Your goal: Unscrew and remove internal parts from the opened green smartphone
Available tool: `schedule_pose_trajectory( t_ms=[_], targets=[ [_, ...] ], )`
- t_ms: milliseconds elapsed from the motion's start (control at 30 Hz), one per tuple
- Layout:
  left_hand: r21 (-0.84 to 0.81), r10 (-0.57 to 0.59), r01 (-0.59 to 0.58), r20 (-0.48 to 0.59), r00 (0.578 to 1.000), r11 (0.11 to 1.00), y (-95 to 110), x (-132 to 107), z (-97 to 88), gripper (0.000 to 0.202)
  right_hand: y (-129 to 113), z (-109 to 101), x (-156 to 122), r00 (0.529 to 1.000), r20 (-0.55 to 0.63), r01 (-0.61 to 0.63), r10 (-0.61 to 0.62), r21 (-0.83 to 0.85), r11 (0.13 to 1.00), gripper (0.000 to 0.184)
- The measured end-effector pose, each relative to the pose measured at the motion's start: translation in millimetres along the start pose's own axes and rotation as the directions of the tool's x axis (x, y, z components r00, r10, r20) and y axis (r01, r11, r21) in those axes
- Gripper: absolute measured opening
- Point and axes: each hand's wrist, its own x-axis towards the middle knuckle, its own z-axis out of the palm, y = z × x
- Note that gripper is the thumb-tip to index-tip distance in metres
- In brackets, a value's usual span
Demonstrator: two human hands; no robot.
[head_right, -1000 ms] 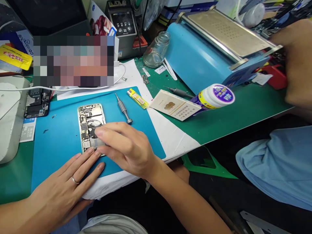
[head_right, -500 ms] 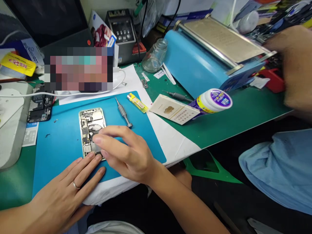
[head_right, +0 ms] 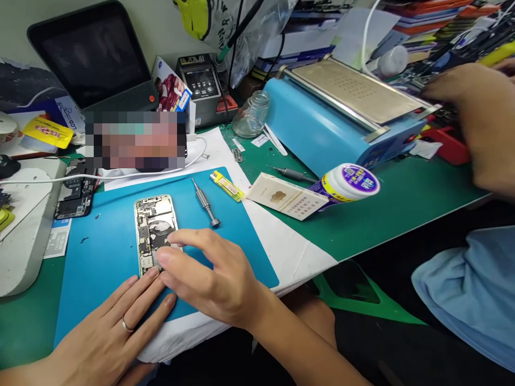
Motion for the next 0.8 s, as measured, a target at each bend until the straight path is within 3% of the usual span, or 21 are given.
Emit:
schedule_pose_trajectory(
  t_ms=[233,800],
  targets=[
    [-0.021,0.006,-0.005,0.012,1.000,1.000,-0.1,-1.1,0.7,0.102,0.4,1.4,0.5,0.999,-0.023,-0.025,0.025,-0.032,0.999,0.067],
    [-0.004,0.017,-0.017,-0.016,1.000,1.000,0.8,-0.9,5.9,0.107,0.1,2.5,0.5,0.999,-0.019,-0.030,0.029,-0.057,0.998,0.069]
  ],
)
